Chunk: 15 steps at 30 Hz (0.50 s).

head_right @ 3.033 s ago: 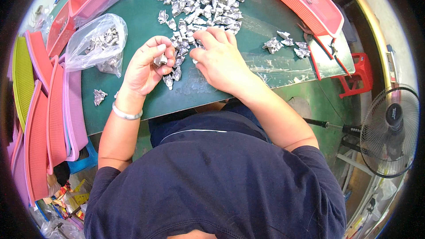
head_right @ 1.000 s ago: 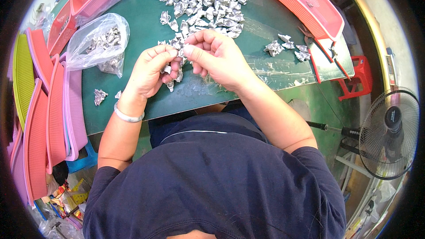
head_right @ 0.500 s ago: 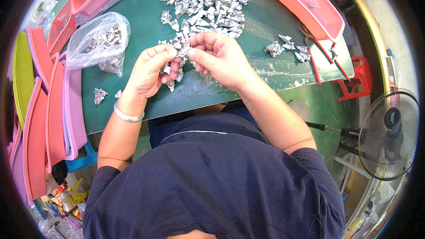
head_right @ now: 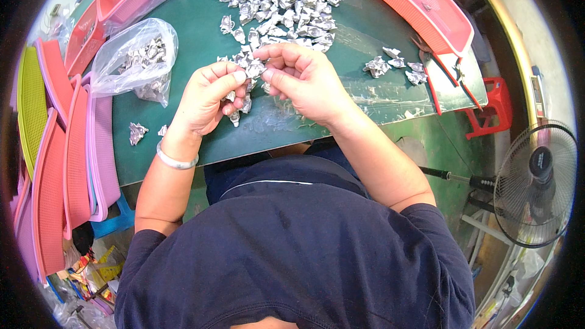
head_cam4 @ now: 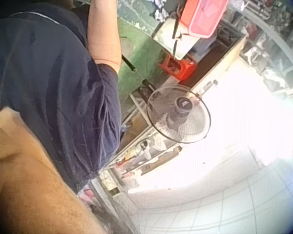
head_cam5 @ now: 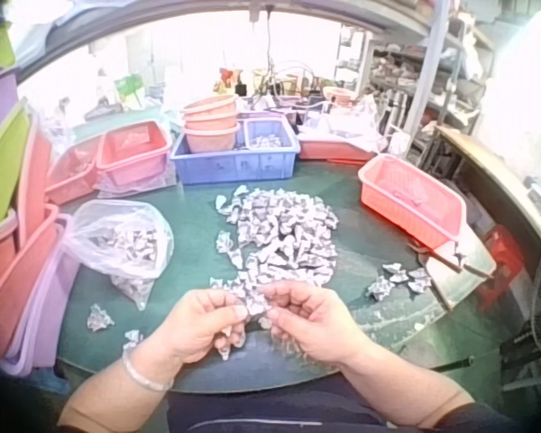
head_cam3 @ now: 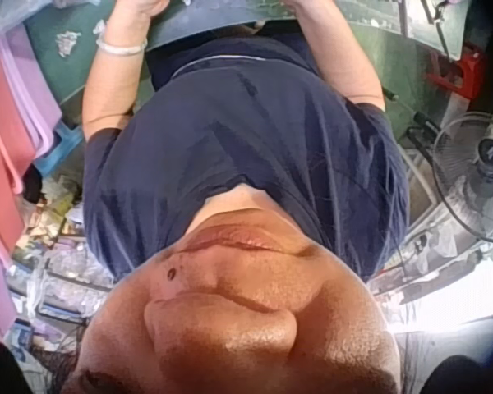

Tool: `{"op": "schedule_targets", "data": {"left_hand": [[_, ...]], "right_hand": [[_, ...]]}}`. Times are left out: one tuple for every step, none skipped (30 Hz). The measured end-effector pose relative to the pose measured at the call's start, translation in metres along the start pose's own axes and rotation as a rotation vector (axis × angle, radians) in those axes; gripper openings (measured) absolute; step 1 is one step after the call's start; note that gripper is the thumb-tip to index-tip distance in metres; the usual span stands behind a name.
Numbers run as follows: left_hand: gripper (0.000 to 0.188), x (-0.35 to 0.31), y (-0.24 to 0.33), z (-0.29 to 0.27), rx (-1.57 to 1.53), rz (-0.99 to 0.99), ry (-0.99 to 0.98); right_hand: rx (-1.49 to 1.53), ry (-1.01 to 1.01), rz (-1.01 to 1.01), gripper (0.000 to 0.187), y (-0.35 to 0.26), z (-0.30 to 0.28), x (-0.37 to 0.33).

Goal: The person sorts small metal parts by picking them up from a pile on the table, turning them over by hand, and then placing them into different colored bins.

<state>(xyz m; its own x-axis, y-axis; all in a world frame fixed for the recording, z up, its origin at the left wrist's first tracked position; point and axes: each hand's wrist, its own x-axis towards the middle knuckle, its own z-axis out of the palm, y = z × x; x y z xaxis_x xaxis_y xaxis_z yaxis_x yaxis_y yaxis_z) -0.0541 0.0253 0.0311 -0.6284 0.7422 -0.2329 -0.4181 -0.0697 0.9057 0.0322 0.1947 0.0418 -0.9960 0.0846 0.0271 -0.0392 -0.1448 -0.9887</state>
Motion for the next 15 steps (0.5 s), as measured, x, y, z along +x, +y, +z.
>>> {"op": "schedule_targets", "data": {"left_hand": [[0.012, 0.0, 0.0, 0.001, 0.006, 0.0, 0.003], [0.012, 0.0, 0.0, 0.001, 0.014, 0.012, 0.001], [0.012, 0.0, 0.0, 0.002, 0.022, 0.023, -0.001], [0.011, -0.001, 0.0, 0.002, 0.03, 0.034, -0.004], [0.01, -0.001, -0.001, 0.002, 0.05, 0.049, 0.003], [0.01, -0.001, -0.002, 0.003, 0.071, 0.064, 0.011], [0.009, -0.001, -0.003, 0.004, 0.091, 0.079, 0.018], [0.008, -0.002, -0.003, 0.006, 0.148, 0.104, 0.042], [0.008, -0.002, -0.002, 0.008, 0.206, 0.129, 0.065], [0.007, -0.003, -0.002, 0.009, 0.263, 0.155, 0.088], [0.007, -0.003, -0.005, 0.009, 0.319, 0.234, 0.088], [0.007, -0.002, -0.009, 0.008, 0.375, 0.314, 0.087], [0.007, -0.002, -0.012, 0.007, 0.43, 0.394, 0.086], [0.008, -0.002, -0.012, 0.007, 0.46, 0.386, 0.073], [0.009, -0.002, -0.011, 0.006, 0.49, 0.378, 0.059]], "right_hand": [[0.01, -0.006, -0.007, 0.027, 0.001, -0.001, 0.0], [0.02, -0.002, -0.014, 0.027, 0.001, 0.0, 0.0], [0.029, 0.002, -0.021, 0.028, 0.001, 0.0, -0.001], [0.039, 0.006, -0.028, 0.028, 0.001, 0.001, -0.001], [0.014, 0.012, -0.05, 0.03, 0.0, 0.002, -0.002], [-0.01, 0.019, -0.071, 0.031, -0.001, 0.004, -0.002], [-0.035, 0.025, -0.092, 0.032, -0.002, 0.005, -0.002], [-0.08, 0.036, -0.116, 0.034, -0.002, 0.005, -0.002], [-0.124, 0.046, -0.139, 0.035, -0.001, 0.006, -0.002], [-0.169, 0.057, -0.163, 0.036, 0.0, 0.006, -0.002], [-0.219, 0.082, -0.166, 0.037, 0.001, 0.007, -0.002], [-0.269, 0.107, -0.169, 0.038, 0.002, 0.009, -0.003], [-0.319, 0.133, -0.172, 0.039, 0.003, 0.01, -0.003], [-0.351, 0.156, -0.249, 0.038, 0.004, 0.011, -0.004], [-0.383, 0.18, -0.327, 0.037, 0.006, 0.012, -0.003]]}}
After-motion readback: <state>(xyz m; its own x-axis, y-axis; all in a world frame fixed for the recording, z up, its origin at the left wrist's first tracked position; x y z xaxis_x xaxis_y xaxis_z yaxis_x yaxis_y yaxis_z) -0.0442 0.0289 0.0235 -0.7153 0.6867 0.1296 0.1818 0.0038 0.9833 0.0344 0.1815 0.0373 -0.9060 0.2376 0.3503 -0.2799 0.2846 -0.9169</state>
